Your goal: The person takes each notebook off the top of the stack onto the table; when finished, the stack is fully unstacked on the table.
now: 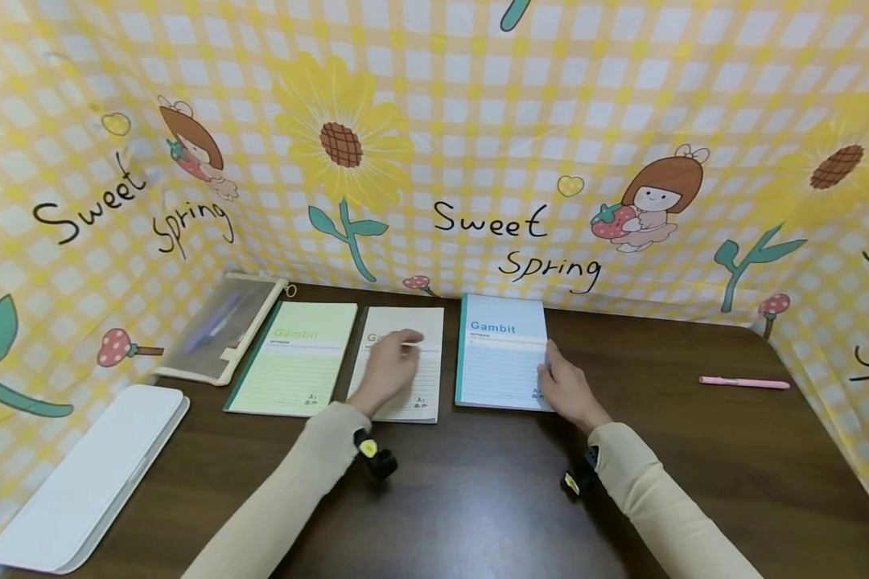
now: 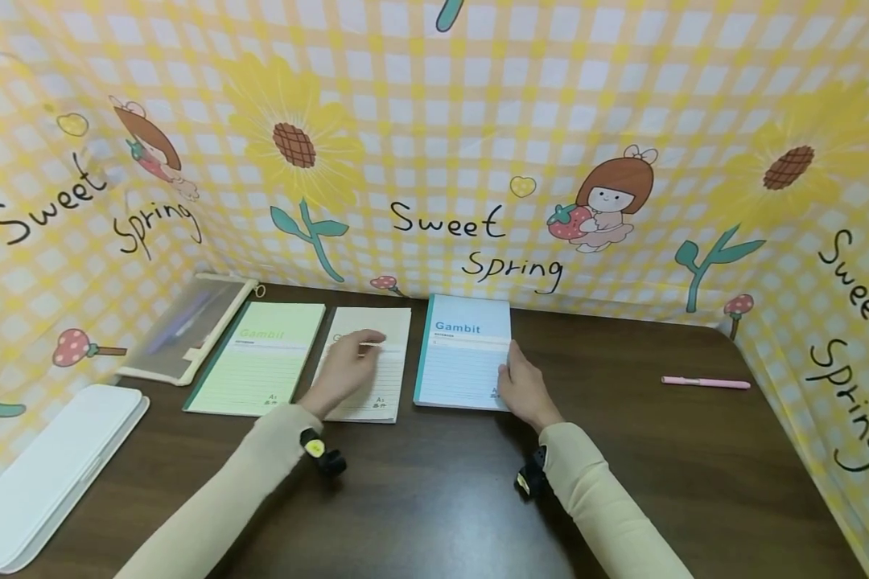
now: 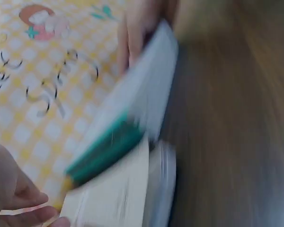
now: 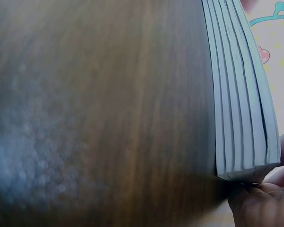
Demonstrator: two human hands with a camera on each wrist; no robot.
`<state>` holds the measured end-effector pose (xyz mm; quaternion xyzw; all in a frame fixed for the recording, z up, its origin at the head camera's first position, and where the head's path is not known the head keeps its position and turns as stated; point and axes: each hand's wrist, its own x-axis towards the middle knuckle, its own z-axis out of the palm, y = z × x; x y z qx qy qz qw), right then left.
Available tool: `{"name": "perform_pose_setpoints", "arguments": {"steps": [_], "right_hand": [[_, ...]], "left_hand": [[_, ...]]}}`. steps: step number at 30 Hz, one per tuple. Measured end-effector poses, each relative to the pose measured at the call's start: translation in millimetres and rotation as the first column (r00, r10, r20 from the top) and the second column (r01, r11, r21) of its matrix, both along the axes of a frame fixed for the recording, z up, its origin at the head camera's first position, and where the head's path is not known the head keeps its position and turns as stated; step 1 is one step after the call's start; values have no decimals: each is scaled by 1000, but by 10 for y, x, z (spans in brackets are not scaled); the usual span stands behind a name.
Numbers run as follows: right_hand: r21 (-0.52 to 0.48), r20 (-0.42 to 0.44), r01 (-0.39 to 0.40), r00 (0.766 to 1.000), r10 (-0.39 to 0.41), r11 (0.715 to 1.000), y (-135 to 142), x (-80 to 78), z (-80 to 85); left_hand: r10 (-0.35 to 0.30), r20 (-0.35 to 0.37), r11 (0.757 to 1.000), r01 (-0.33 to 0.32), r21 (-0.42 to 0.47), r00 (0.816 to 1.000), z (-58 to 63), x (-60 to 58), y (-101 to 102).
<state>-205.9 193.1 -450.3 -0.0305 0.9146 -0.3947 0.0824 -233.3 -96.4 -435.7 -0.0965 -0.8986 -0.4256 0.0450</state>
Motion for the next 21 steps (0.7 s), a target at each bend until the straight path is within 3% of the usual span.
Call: {"name": "perform_pose_setpoints", "arguments": {"steps": [4, 9, 13, 21], "right_hand": [[-6, 13, -3, 1000, 3, 1000, 5, -8, -18], [-7, 17, 9, 1000, -9, 1000, 11, -12, -23], [-14, 21, 26, 999, -26, 1000, 18, -6, 5], [-4, -31, 94, 995, -94, 996, -5, -29, 53]], "left_hand": [[-82, 91, 996, 79, 34, 992, -1, -46, 363], [-120, 115, 991, 125, -38, 986, -38, -67, 632], [-99, 95, 993, 104, -50, 991, -73, -66, 697], [-80, 132, 997, 80, 3, 988, -99, -50, 687]]}}
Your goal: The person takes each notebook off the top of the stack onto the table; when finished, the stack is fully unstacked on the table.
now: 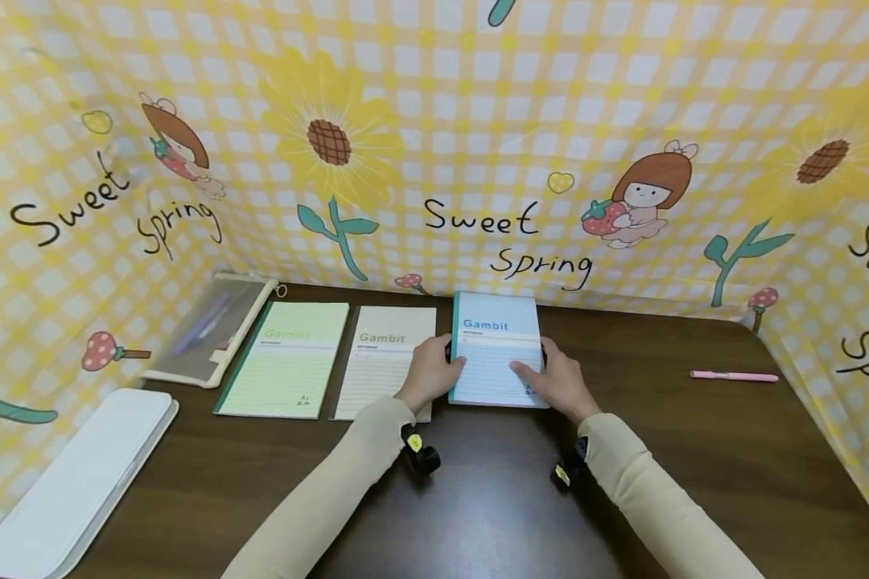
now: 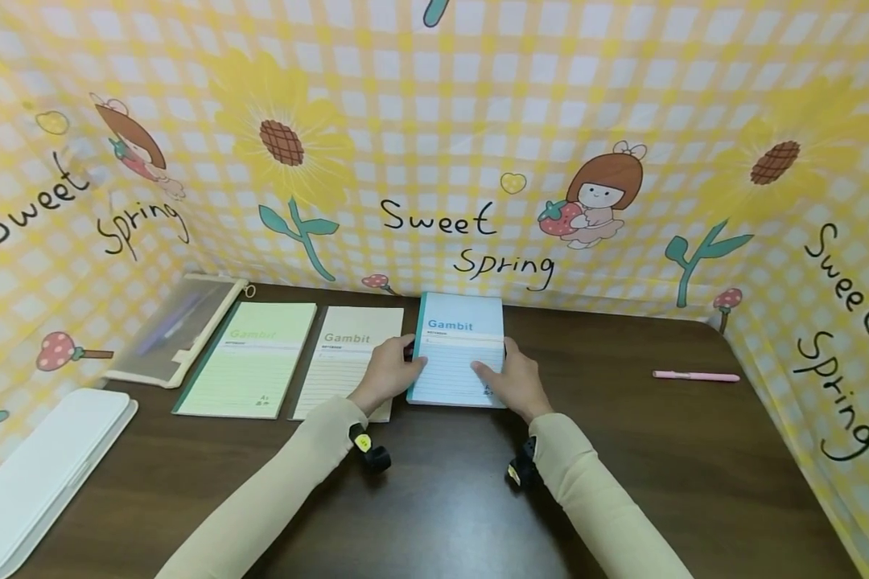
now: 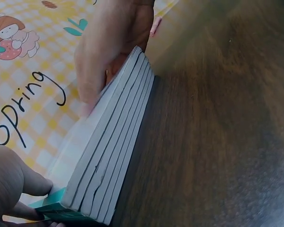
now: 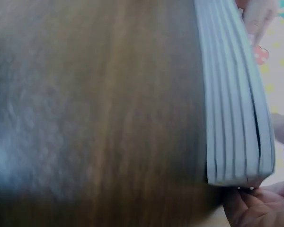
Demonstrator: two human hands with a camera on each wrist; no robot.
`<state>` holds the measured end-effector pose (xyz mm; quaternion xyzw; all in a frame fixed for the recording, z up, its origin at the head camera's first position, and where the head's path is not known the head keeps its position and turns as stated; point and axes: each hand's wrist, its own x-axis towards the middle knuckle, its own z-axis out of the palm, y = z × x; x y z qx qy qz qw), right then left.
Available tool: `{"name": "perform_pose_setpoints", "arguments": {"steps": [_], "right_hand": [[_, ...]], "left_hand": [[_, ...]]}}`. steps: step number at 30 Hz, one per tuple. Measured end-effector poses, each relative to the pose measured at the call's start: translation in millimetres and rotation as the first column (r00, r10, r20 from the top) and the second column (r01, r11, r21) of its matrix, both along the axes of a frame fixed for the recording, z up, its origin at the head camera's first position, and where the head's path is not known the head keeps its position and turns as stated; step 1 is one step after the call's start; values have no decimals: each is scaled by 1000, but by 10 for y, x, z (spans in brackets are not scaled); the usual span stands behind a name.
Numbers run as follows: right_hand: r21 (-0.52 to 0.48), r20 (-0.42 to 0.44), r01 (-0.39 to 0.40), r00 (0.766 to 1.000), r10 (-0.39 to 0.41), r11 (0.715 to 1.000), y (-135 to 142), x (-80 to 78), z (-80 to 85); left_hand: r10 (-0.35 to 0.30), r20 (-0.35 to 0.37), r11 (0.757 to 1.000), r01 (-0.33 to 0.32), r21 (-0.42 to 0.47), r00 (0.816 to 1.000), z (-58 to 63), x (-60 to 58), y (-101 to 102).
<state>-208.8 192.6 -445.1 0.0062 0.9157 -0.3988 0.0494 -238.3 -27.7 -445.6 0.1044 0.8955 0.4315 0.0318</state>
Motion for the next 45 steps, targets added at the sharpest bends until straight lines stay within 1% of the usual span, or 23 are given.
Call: {"name": "perform_pose_setpoints", "arguments": {"steps": [3, 7, 12, 17, 21, 24, 28, 32, 34, 36, 38, 40, 43, 45], "right_hand": [[31, -5, 34, 999, -34, 999, -11, 5, 13], [20, 7, 75, 997, -76, 997, -8, 23, 48], [30, 24, 138, 990, -138, 990, -10, 22, 92], [26, 20, 209, 978, -210, 978, 37, 7, 138], [23, 20, 269, 963, -270, 963, 144, 31, 160], [4, 19, 312, 950, -312, 950, 211, 58, 157], [-2, 5, 333, 943, -333, 943, 239, 56, 136], [13, 12, 349, 937, -349, 937, 260, 13, 118], [-43, 45, 361, 932, -359, 932, 269, -1, 108], [-131, 84, 378, 925, -370, 916, 276, -3, 94], [-234, 127, 402, 915, -382, 885, 289, 17, 91], [-308, 153, 420, 908, -391, 854, 328, 59, 107], [-374, 174, 428, 904, -391, 823, 464, 160, 171], [-395, 180, 429, 903, -390, 812, 610, 237, 241]], "left_hand": [[-4, 5, 1000, 4, 3, 1000, 8, 6, 13], [-11, 18, 1000, 10, 23, 1000, -9, 2, 34], [-15, 29, 999, 14, 45, 999, -40, -11, 35], [-26, 21, 998, 25, 56, 999, -42, -17, 27], [-38, 12, 998, 37, 59, 999, -54, -25, 34], [-25, 5, 998, 24, 53, 1000, -63, -39, 36], [2, -4, 999, -2, 40, 1000, -71, -63, 37], [0, 1, 999, -1, 45, 1000, -82, -75, 34], [6, 5, 999, -6, 47, 1000, -91, -73, 24], [19, 5, 999, -19, 46, 1000, -98, -67, 12], [29, -5, 999, -29, 38, 1000, -103, -63, -2], [31, -7, 999, -31, 36, 999, -101, -60, -12], [21, -17, 999, -20, 32, 1000, -93, -62, -22], [17, -16, 999, -17, 34, 1000, -92, -69, -24]]}}
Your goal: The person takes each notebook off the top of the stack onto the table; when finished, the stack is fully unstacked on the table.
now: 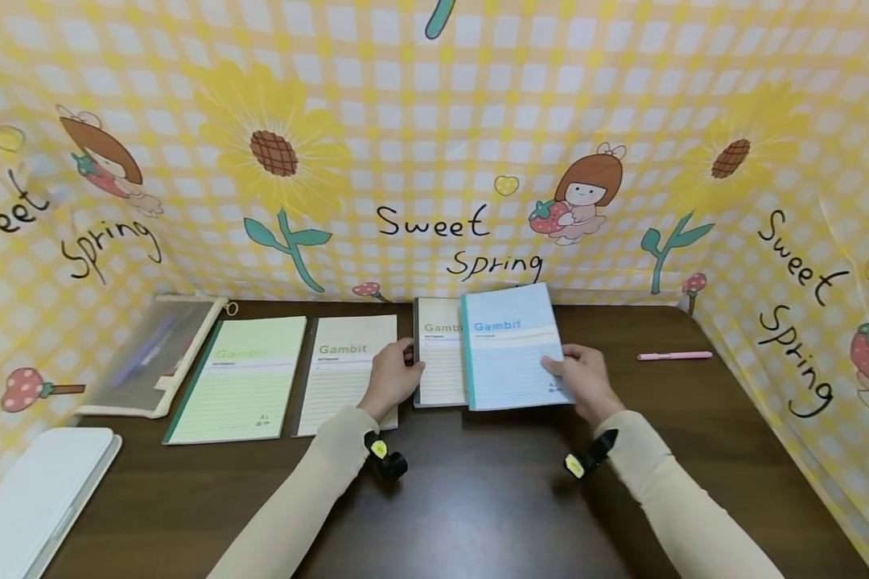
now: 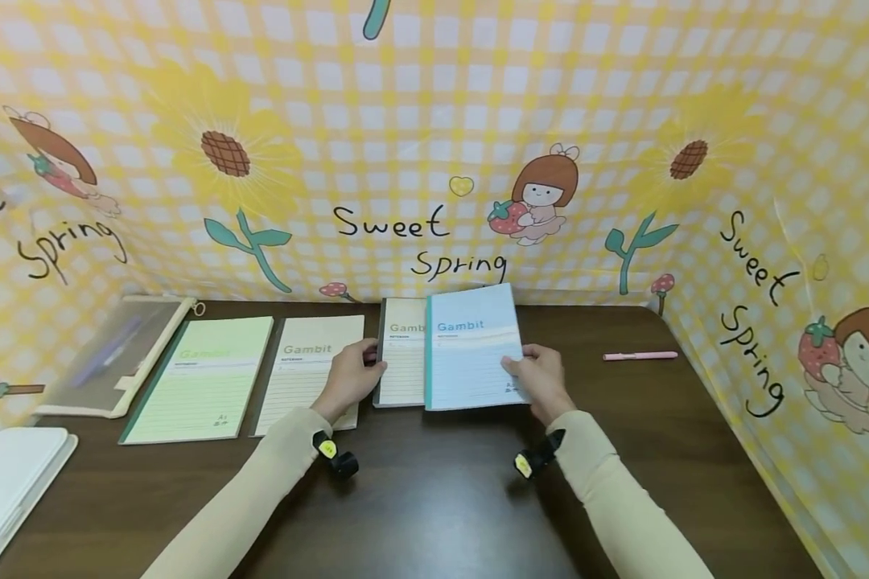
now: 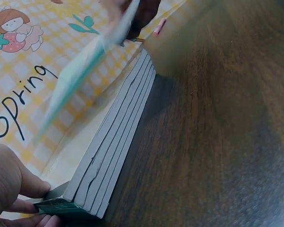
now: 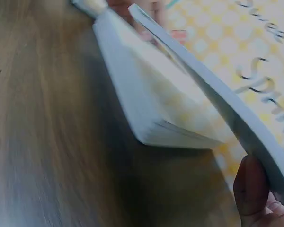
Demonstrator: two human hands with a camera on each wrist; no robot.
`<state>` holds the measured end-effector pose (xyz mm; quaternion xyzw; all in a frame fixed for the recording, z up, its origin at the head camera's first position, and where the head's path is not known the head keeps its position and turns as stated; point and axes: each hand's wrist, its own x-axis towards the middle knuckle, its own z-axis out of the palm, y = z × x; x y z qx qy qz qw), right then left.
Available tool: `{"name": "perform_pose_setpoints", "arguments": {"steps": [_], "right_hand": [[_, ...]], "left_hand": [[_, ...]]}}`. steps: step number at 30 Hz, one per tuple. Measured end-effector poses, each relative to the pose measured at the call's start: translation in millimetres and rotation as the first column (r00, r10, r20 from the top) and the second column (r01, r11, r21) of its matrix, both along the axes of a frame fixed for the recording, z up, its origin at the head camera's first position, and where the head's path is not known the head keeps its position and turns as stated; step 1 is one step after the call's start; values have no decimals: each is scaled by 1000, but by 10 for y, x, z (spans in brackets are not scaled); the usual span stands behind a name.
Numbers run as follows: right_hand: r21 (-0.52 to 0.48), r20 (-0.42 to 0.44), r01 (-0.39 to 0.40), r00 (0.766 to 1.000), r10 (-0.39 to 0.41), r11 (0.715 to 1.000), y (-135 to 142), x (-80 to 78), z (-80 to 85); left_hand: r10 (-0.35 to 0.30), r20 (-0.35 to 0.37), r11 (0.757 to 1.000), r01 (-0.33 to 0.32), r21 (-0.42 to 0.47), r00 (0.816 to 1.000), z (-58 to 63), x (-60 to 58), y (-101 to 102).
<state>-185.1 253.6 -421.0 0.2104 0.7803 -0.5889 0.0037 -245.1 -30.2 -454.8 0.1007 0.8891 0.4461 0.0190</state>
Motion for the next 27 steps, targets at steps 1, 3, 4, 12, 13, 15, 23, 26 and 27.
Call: {"name": "perform_pose_setpoints", "arguments": {"steps": [1, 3, 4, 12, 13, 15, 23, 26, 27], "right_hand": [[-6, -2, -3, 1000, 3, 1000, 74, 35, 40], [0, -5, -4, 1000, 4, 1000, 241, 100, 126], [9, -9, -4, 1000, 4, 1000, 329, 130, 163], [115, 55, 34, 998, -40, 993, 832, 264, 151], [120, 63, 30, 997, -38, 992, 843, 258, 106], [121, 65, 30, 997, -38, 992, 832, 232, 12], [269, 70, 7, 997, -27, 963, 671, 162, -252], [439, 22, -1, 1000, -9, 898, 635, 167, -280], [487, 7, 2, 1000, -6, 873, 626, 169, -286]], "left_hand": [[2, -4, 1000, -2, -1, 1000, 2, -2, -12], [6, -14, 1000, -6, -1, 1000, 5, -8, -33], [8, -13, 1000, -8, -1, 1000, 6, -12, -39], [-20, -10, 1000, 20, 3, 1000, -10, 3, -25], [-19, -11, 1000, 19, 5, 1000, -17, 2, -21], [-17, -23, 1000, 18, 7, 1000, -36, 5, -13], [-19, -27, 1000, 19, 17, 999, -49, 9, -7], [-13, -32, 1000, 13, 1, 999, -35, -2, -10], [-13, -31, 1000, 13, -4, 999, -34, -6, -13]]}}
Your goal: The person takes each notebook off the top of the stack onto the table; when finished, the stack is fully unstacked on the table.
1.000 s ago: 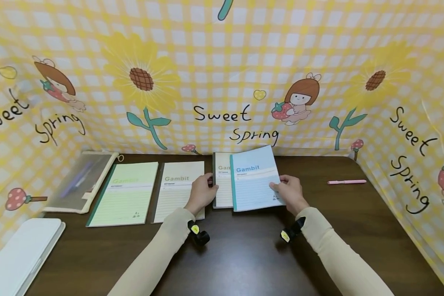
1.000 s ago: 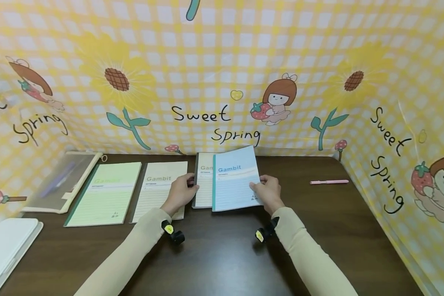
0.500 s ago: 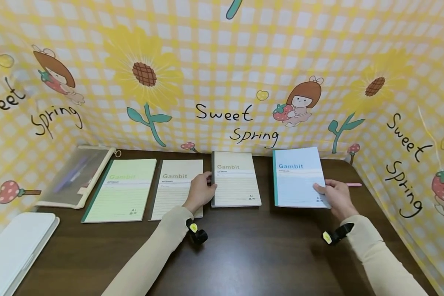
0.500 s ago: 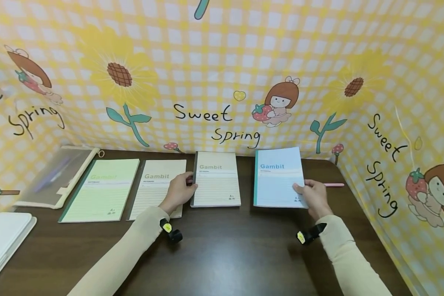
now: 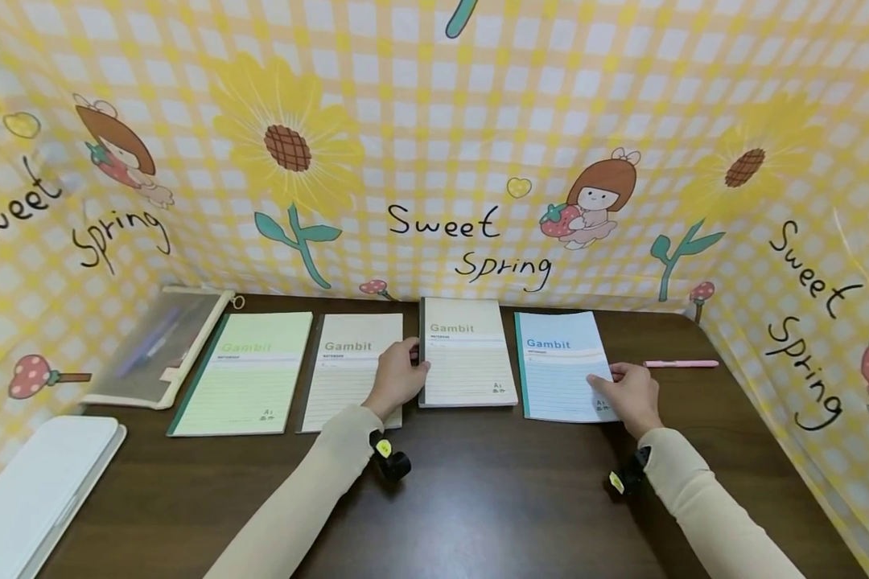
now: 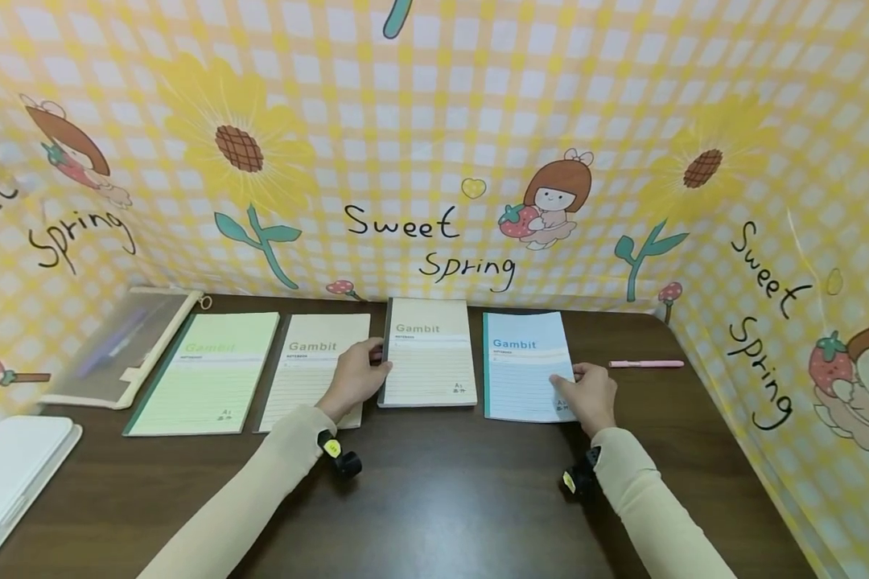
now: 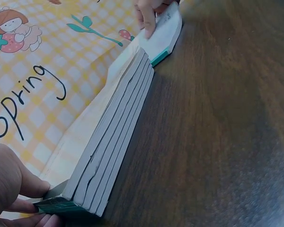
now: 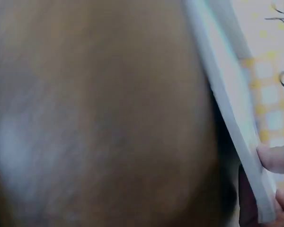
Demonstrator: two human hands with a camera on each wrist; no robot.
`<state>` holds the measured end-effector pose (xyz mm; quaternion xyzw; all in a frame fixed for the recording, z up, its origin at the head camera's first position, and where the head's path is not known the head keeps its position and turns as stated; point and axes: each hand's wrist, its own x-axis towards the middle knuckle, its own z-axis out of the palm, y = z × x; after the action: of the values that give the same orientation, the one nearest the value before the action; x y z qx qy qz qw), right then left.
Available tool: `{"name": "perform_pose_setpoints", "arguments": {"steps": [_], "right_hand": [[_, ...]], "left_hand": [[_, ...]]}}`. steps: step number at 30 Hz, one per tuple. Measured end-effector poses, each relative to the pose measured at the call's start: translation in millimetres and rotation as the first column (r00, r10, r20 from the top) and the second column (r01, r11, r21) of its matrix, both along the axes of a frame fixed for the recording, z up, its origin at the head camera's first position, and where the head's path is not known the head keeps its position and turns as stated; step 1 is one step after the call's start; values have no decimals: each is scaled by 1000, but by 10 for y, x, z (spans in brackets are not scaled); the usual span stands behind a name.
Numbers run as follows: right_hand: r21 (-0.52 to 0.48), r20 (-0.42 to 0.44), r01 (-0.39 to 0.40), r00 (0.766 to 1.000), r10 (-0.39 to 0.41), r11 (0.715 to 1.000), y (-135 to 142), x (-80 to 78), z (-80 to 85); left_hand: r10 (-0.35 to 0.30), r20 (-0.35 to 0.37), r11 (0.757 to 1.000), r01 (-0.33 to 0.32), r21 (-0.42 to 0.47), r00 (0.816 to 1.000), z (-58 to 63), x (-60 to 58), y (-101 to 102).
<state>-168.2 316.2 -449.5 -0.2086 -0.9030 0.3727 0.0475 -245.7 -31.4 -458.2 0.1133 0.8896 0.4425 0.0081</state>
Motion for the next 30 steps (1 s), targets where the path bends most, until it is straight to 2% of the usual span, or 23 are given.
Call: {"name": "perform_pose_setpoints", "arguments": {"steps": [3, 9, 14, 18, 21, 24, 26, 30], "right_hand": [[123, -23, -13, 1000, 16, 992, -23, 10, 3], [226, 5, -35, 999, 35, 974, -52, 24, 43], [267, -78, -68, 993, 92, 961, -197, -6, 165], [220, -123, -163, 973, 193, 962, -502, -117, 244], [117, -80, -264, 958, 274, 957, -783, -215, 229], [51, -44, -337, 940, 339, 940, -1025, -289, 159], [59, -40, -366, 929, 369, 929, -1137, -318, 110], [72, -59, -379, 922, 383, 923, -1260, -349, 76]], "left_hand": [[0, 6, 1000, 0, -2, 1000, 18, 4, -11], [8, 16, 1000, -8, 9, 1000, 62, 23, -28], [1, 11, 1000, -2, 22, 1000, 82, 15, -14], [9, 14, 1000, -9, 29, 1000, 85, 17, -16], [21, 19, 999, -21, 31, 1000, 81, 30, -31], [25, 27, 999, -25, 30, 999, 72, 43, -41], [16, 30, 1000, -17, 24, 999, 65, 48, -40], [1, 24, 1000, -1, 13, 1000, 59, 44, -35]]}}
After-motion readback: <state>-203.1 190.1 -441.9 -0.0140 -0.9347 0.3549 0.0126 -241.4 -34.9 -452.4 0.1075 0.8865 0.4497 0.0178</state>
